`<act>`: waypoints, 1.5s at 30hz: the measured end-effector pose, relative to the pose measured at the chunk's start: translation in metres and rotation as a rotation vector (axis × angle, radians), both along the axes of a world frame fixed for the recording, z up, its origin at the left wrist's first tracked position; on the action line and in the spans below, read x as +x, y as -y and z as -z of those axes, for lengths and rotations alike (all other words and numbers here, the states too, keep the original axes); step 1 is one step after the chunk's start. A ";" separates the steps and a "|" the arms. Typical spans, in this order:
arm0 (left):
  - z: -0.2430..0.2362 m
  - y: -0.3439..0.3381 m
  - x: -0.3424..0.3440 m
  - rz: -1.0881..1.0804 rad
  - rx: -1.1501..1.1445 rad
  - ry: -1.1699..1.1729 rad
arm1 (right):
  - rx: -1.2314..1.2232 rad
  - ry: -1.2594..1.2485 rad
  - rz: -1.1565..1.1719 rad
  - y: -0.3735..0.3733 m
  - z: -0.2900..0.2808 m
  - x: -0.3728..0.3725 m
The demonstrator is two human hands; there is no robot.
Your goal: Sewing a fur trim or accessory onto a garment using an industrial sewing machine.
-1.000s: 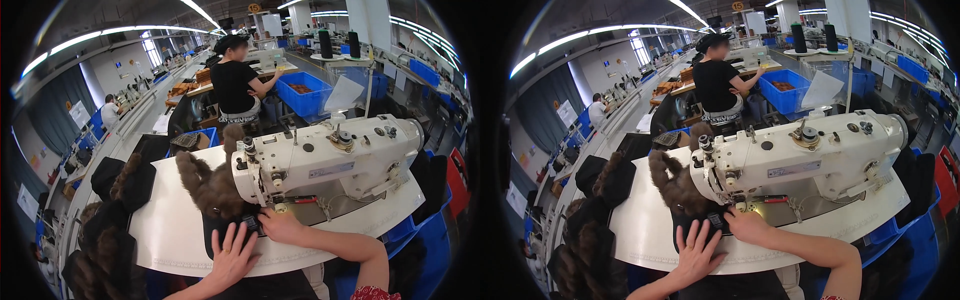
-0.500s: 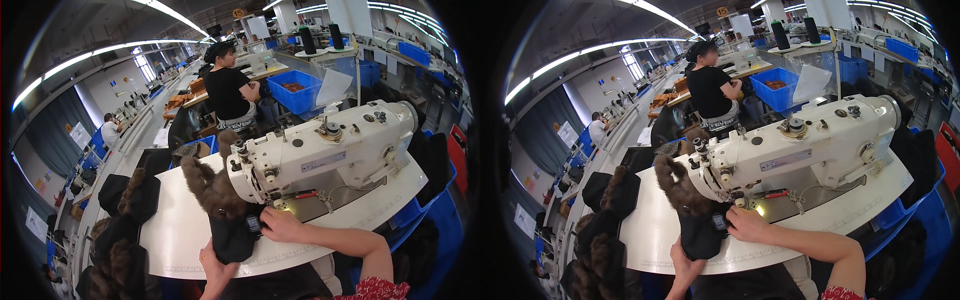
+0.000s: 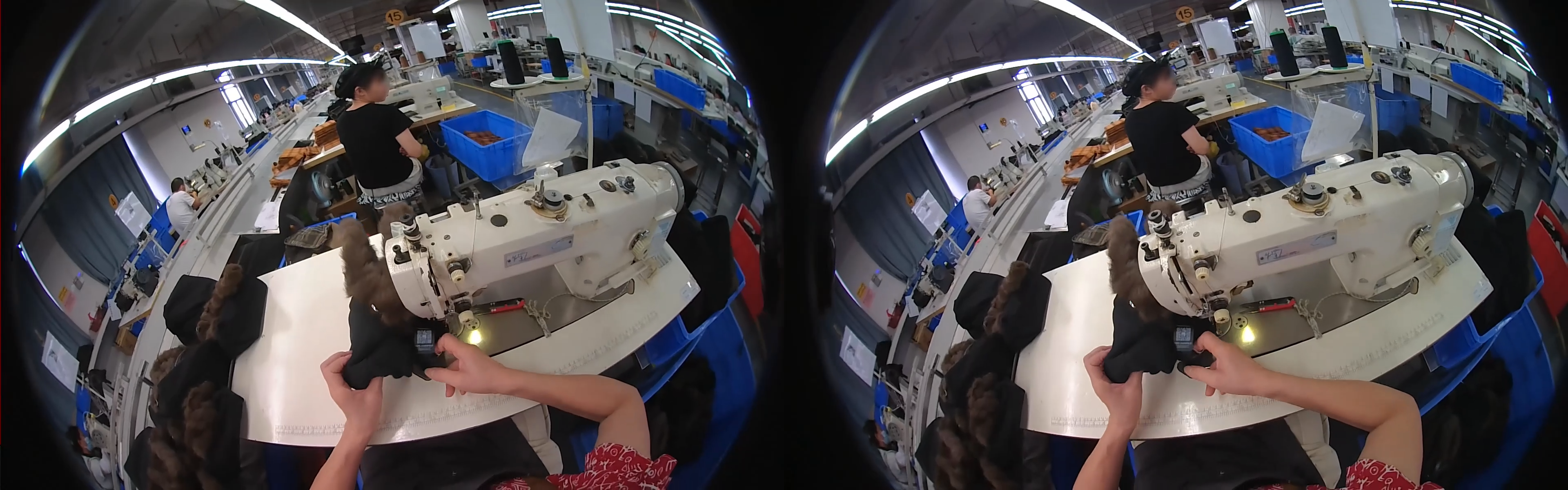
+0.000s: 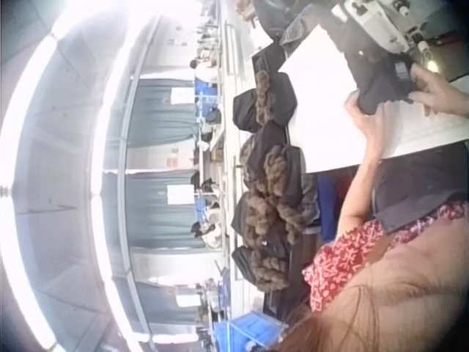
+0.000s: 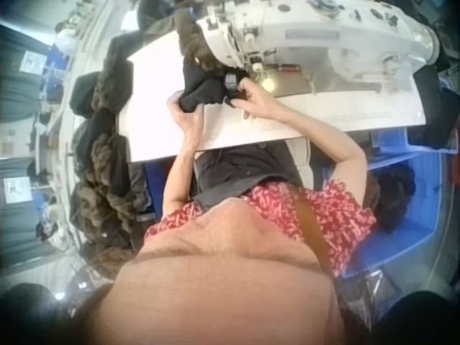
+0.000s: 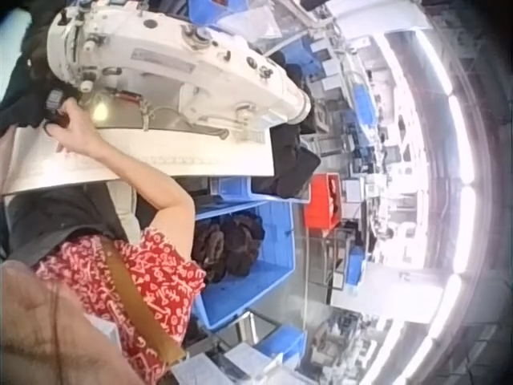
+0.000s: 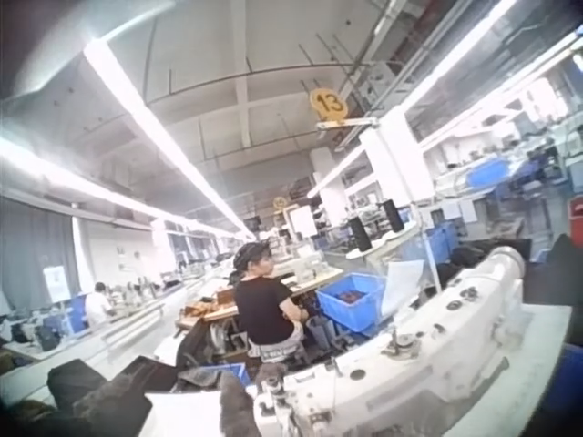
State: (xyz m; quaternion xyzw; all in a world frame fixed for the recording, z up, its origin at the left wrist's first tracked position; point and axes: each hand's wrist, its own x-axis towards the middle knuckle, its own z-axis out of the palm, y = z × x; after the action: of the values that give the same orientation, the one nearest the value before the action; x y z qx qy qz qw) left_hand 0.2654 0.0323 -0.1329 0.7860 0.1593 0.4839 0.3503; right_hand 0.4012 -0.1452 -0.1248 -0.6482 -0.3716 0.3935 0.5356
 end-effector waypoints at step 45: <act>0.028 -0.021 0.053 0.588 -1.251 0.018 | 0.341 0.762 -0.005 -0.008 0.030 0.004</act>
State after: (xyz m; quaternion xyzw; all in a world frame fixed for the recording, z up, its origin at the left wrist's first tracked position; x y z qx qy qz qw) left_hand 0.3182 0.0537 -0.1608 0.4426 0.1858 0.1927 0.8558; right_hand 0.4054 -0.1377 -0.1552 -0.6486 -0.6047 0.0596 0.4585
